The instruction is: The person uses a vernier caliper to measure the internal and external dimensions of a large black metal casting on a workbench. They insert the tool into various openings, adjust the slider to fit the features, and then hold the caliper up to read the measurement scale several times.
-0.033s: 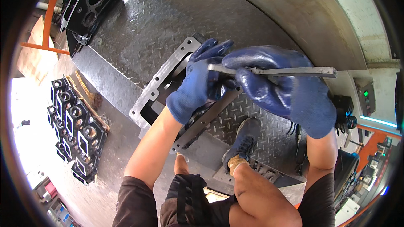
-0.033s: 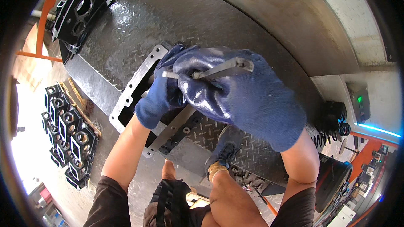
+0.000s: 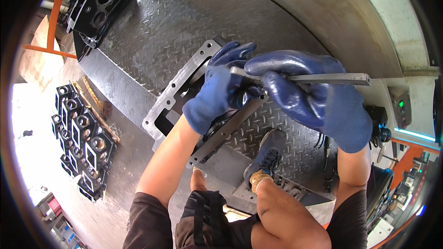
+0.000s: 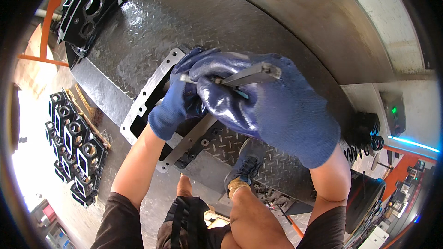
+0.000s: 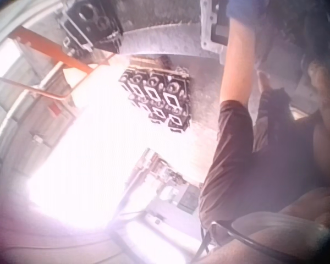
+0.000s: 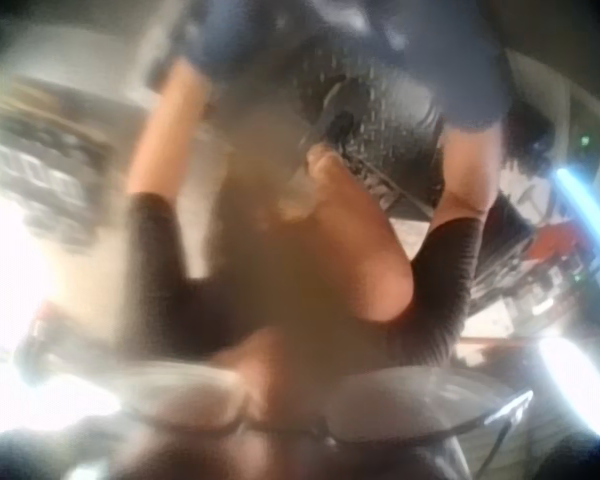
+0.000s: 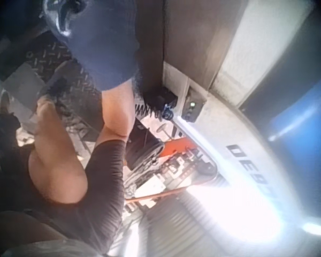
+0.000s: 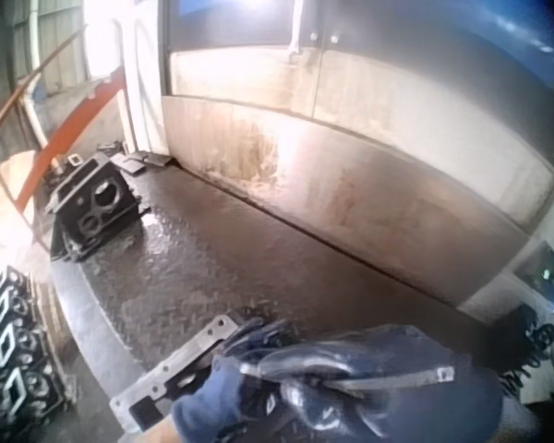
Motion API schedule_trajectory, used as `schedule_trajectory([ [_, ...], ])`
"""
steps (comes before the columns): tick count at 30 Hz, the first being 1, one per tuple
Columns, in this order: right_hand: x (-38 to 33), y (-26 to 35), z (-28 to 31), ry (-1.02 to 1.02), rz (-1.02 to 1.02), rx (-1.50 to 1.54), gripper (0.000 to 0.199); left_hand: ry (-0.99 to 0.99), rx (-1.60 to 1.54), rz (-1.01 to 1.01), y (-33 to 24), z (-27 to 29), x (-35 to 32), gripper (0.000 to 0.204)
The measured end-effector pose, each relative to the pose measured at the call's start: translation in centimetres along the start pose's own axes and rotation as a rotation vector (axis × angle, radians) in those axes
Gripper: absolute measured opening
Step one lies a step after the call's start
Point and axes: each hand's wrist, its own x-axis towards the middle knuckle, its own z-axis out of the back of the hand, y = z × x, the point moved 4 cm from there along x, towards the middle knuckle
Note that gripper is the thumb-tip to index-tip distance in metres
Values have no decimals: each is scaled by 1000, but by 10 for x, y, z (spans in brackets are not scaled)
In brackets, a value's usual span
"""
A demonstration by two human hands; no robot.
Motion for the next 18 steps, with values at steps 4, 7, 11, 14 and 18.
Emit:
schedule_trajectory([
  [4,5,11,4,34,-122,171,19,-20,81,-129,-2,6,7,30],
  [7,5,6,3,37,-181,89,18,7,-56,9,3,6,2,33],
  [11,6,33,7,-33,-239,-103,18,16,-236,106,15,3,-3,28],
  [14,4,37,10,-119,-364,-83,18,109,149,-131,0,9,2,20],
  [18,24,56,6,-70,-311,-68,19,145,138,28,0,11,3,28],
])
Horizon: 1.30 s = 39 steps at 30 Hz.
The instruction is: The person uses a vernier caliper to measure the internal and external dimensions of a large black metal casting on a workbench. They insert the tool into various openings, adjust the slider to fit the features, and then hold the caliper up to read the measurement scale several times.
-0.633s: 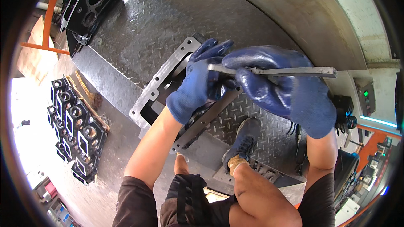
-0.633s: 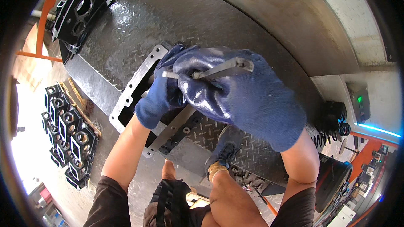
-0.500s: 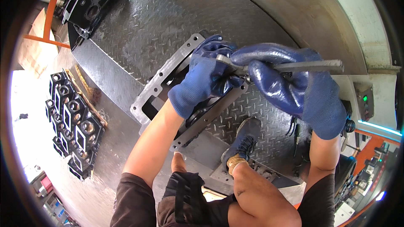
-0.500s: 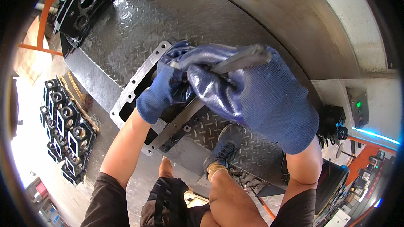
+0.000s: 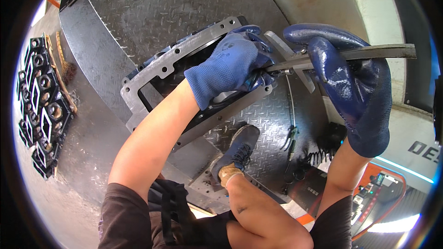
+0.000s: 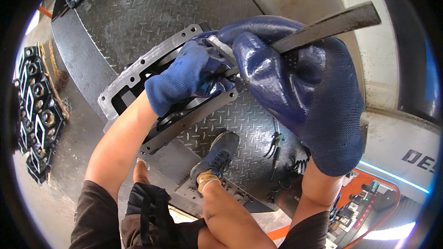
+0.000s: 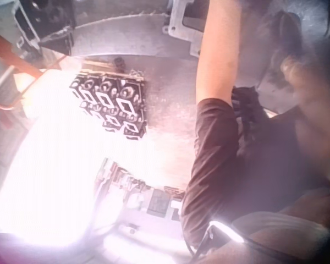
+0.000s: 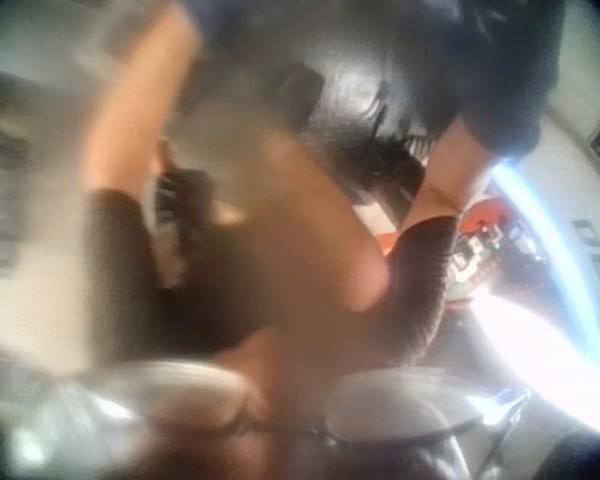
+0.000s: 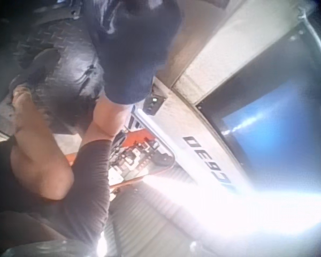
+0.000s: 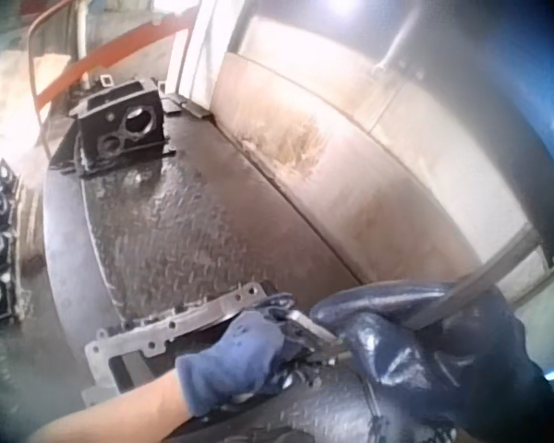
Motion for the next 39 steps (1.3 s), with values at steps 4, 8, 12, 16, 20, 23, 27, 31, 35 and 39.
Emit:
schedule_trajectory([
  [4,4,-1,-13,10,-51,69,20,-150,50,-84,1,4,-4,28],
  [8,4,0,-21,77,39,74,20,-24,36,-10,-1,1,0,26],
  [12,0,-4,-18,8,34,62,20,-138,22,-35,8,-3,-4,19],
  [16,-6,12,-15,-1,123,99,19,-173,14,-115,3,-5,0,18],
  [20,-10,10,-18,10,93,285,21,-43,42,-41,8,-9,-2,16],
  [23,-6,11,-25,15,178,-118,21,-88,9,-71,7,-4,-7,16],
  [27,-5,2,-18,-18,10,3,19,-37,38,-36,-1,-2,-1,16],
  [31,-7,0,-25,7,174,-8,19,-138,37,-109,-2,2,-5,14],
  [35,-13,-4,-26,-17,234,20,20,-37,-36,-74,1,0,-5,21],
  [39,-11,-4,-22,25,165,46,21,60,-30,-27,-1,1,-4,22],
])
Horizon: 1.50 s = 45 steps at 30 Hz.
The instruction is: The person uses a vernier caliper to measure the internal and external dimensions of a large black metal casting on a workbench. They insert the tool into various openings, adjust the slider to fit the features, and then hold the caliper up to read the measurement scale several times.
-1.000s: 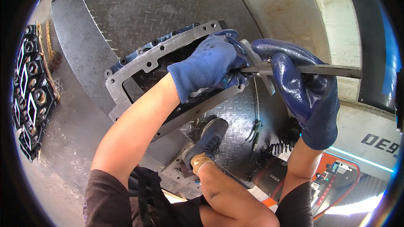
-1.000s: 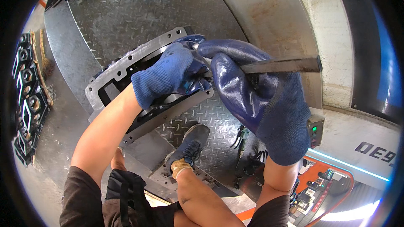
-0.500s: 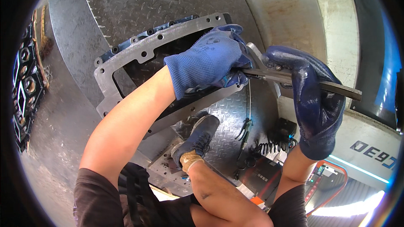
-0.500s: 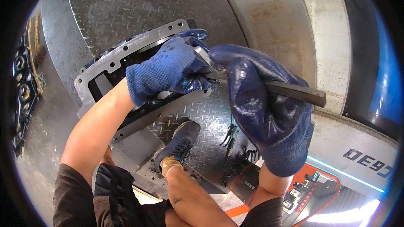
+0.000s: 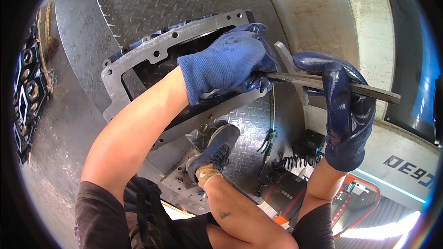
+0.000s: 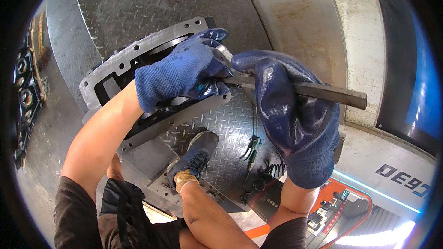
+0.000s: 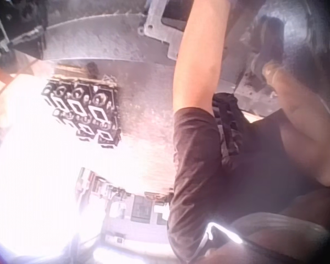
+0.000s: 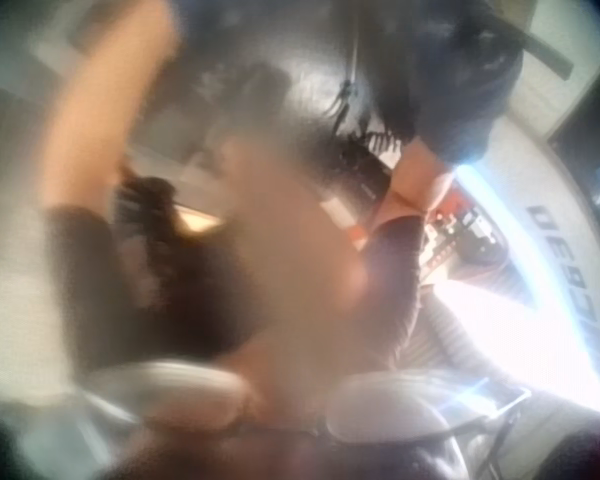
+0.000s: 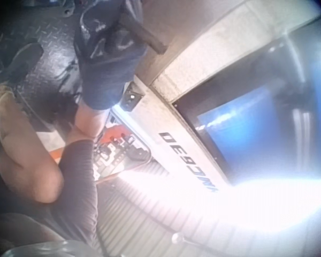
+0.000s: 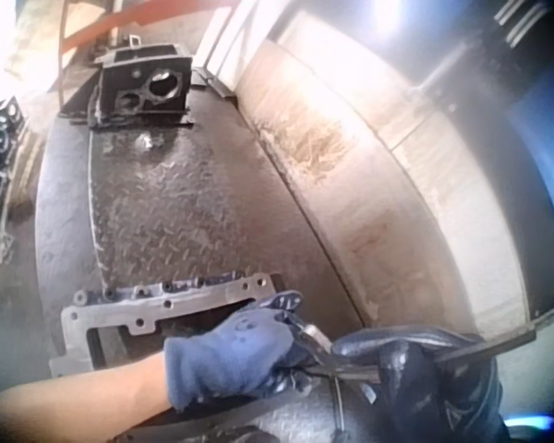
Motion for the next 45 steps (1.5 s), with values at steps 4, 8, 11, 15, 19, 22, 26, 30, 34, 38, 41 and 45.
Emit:
schedule_trajectory([
  [4,0,-5,-2,18,11,-64,24,-63,-13,-17,3,-2,-4,21],
  [8,-2,-4,-3,24,-21,-34,24,-123,-17,3,6,-4,-3,21],
  [11,0,-8,-3,50,48,-54,24,-152,-16,-52,4,-3,-4,11],
  [15,-3,-2,-2,82,-10,-122,23,-184,6,-135,3,-4,-4,12],
  [19,-3,0,-9,76,17,-149,22,-217,8,-177,4,-3,-9,14],
  [22,-4,2,-14,82,-19,-98,23,-270,30,-222,2,-4,-11,14],
  [26,-4,-1,-12,35,46,-24,18,-301,97,-236,-2,-5,-13,13],
  [30,-9,-6,-14,16,-79,114,20,-183,53,-144,1,-3,-12,17],
  [34,-6,-3,-13,-28,-171,82,20,-238,45,-129,6,-10,-12,18],
  [38,-1,-4,-13,-17,42,1,17,-226,44,-92,3,-9,-11,20],
  [41,-3,-4,-10,-29,65,-89,18,-134,67,-57,0,-7,-13,26],
  [45,-5,-6,-9,-44,34,-11,19,-194,26,-55,-3,-14,-12,31],
])
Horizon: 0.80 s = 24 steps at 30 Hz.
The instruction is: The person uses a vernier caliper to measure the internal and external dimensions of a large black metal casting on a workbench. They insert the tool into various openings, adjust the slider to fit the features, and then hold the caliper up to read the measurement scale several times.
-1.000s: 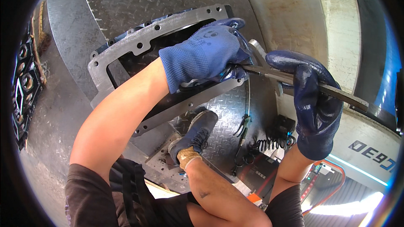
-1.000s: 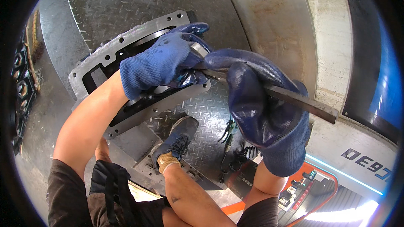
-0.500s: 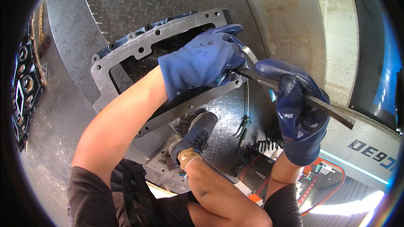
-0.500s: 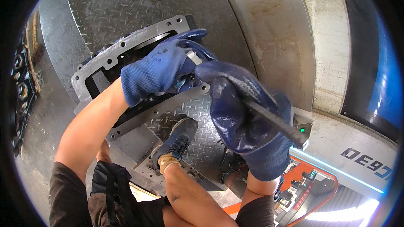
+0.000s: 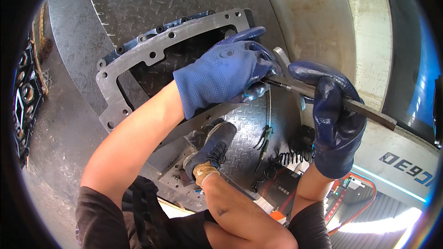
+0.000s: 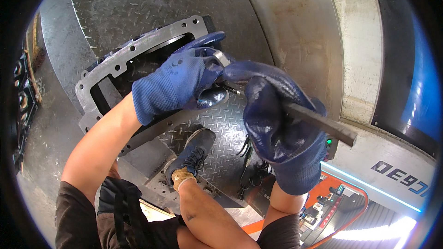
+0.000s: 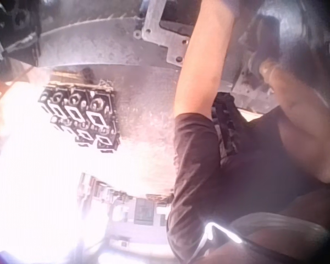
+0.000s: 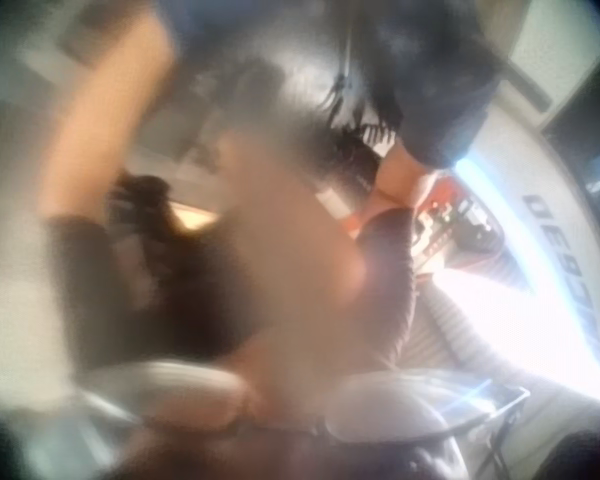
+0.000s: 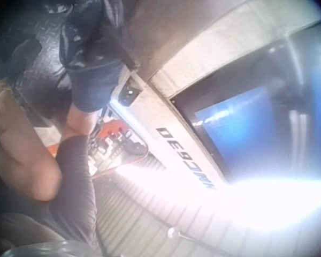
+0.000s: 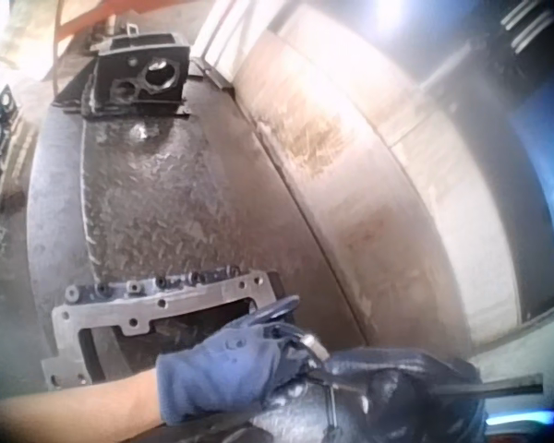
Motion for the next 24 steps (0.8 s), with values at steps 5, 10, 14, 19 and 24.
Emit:
schedule_trajectory([
  [5,1,4,-4,25,-44,-71,22,-143,9,24,1,-9,-4,35],
  [10,2,3,-9,8,14,-28,26,-249,73,93,-6,-1,-13,59],
  [14,-1,-2,-9,-39,-150,206,26,-309,139,231,-18,8,-18,76],
  [19,0,5,-5,10,-78,-49,26,-419,191,365,-46,0,-28,71],
  [24,1,4,-7,-6,15,-103,26,-507,152,422,-49,-20,-17,54],
])
